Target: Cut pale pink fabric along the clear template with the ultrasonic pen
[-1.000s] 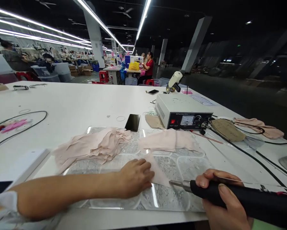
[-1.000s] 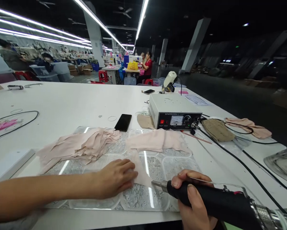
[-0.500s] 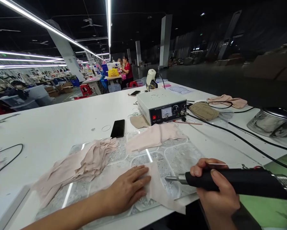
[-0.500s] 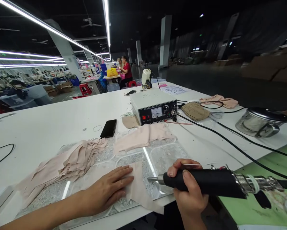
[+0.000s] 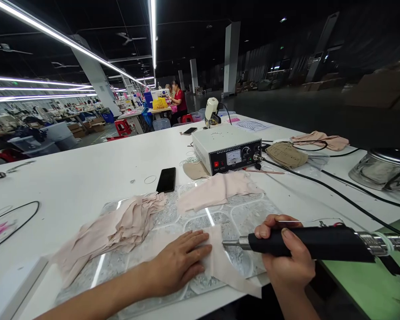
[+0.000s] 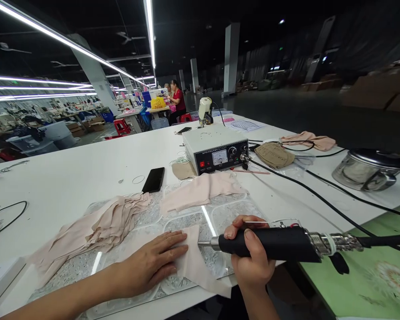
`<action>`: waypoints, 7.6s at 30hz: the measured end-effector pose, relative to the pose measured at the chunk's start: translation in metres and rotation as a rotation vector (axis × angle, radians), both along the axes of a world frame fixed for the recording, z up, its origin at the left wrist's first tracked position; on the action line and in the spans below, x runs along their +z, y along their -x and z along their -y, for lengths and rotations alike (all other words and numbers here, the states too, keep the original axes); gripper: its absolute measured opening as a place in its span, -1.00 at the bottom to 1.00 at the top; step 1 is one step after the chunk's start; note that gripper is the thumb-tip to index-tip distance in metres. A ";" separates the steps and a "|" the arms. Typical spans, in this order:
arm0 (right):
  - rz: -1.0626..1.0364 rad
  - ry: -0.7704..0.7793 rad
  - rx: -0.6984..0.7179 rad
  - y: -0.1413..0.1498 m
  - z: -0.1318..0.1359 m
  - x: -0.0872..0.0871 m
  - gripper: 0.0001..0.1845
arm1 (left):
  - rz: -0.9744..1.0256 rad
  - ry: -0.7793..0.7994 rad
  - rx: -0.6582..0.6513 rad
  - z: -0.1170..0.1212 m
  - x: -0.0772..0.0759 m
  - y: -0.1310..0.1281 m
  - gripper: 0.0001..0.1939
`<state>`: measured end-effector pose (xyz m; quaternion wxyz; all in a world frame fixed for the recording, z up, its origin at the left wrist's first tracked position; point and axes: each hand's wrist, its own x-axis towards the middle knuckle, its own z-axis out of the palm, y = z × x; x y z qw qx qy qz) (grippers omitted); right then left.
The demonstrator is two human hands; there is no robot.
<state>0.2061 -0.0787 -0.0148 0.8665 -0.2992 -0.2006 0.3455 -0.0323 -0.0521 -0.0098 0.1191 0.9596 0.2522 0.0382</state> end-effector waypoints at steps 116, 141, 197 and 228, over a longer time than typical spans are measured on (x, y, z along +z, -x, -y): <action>0.523 -0.083 -0.057 0.011 -0.017 0.000 -0.89 | 0.196 -0.209 -0.165 -0.025 -0.018 -0.027 -0.61; 0.412 -0.009 -0.070 0.005 -0.014 0.001 -0.91 | 0.230 -0.075 -0.131 -0.027 -0.021 -0.024 -0.58; 0.272 -0.047 0.172 -0.002 0.020 -0.004 -0.91 | 0.061 -0.023 -0.128 -0.023 0.009 -0.028 -0.55; 0.450 -0.104 -0.031 0.008 -0.026 -0.006 -0.93 | 0.073 0.061 -0.190 -0.023 0.009 -0.025 -0.50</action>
